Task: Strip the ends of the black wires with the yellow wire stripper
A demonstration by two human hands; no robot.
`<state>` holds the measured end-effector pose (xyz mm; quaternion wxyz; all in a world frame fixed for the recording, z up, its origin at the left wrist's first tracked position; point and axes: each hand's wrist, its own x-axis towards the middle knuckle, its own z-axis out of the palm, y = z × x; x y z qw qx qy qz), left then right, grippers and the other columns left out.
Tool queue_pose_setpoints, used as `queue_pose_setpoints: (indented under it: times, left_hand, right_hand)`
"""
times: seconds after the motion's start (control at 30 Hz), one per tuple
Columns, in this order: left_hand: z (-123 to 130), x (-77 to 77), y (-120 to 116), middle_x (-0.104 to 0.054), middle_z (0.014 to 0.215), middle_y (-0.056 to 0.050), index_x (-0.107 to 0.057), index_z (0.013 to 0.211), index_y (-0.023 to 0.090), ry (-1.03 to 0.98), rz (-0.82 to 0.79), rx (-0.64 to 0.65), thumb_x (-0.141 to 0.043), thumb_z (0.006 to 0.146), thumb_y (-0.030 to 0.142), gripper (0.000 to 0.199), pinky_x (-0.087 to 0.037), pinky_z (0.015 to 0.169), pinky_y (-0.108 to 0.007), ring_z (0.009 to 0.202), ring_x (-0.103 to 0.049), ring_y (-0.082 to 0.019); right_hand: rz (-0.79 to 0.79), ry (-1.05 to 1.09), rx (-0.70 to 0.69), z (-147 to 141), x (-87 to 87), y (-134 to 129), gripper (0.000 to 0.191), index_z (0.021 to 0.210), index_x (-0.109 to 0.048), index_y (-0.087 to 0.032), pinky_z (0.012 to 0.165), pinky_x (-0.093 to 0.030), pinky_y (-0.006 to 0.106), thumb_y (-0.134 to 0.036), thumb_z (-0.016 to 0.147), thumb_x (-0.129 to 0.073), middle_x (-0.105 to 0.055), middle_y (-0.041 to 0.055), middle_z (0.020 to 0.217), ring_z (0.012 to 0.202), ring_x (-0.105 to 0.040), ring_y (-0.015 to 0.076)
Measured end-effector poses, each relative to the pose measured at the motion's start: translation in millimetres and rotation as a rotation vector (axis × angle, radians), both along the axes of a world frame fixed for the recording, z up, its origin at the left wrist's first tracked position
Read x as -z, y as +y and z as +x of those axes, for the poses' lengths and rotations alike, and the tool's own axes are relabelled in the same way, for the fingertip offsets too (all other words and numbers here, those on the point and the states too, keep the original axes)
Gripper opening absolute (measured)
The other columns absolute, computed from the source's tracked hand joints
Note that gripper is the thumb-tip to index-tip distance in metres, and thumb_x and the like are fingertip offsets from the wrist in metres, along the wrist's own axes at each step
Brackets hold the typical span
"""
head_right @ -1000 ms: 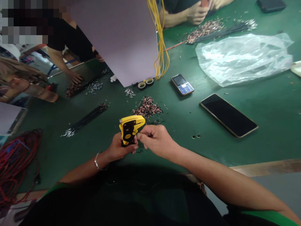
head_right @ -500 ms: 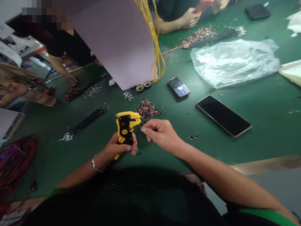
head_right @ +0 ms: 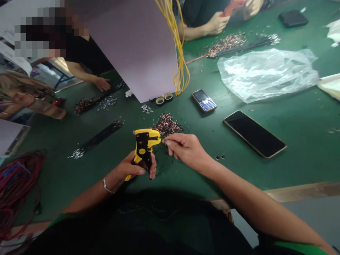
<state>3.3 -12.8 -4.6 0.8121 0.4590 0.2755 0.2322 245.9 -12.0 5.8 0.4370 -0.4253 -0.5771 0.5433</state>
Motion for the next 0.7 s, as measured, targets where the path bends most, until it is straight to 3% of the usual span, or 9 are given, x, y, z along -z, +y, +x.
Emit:
queue_pose_setpoints:
  times: [0.43,0.7]
  left_hand:
    - [-1.9,3.4,-0.3,-0.067,0.078,-0.008,-0.066,0.100,0.011,-0.043,-0.072,0.052,-0.078,0.066,0.023,0.038,-0.055,0.067,-0.040,0.067,-0.065,-0.022]
    - [-3.0,5.7,-0.4,-0.068,0.077,-0.007,-0.066,0.099,0.012,-0.042,-0.074,0.057,-0.079,0.066,0.025,0.038,-0.056,0.066,-0.039,0.067,-0.065,-0.022]
  right_hand:
    - [0.122,-0.081,-0.049,0.8,1.1,-1.7,0.018,0.097,-0.068,-0.017,0.061,-0.053,0.028,-0.024,0.092,-0.053,-0.071,0.0023,0.076,0.057,-0.063,0.0103]
    - [0.102,-0.088,-0.039,0.0,0.6,-3.3,0.014,0.099,-0.061,-0.019,0.067,-0.056,0.030,-0.025,0.092,-0.051,-0.072,0.0021,0.079,0.064,-0.067,0.0117]
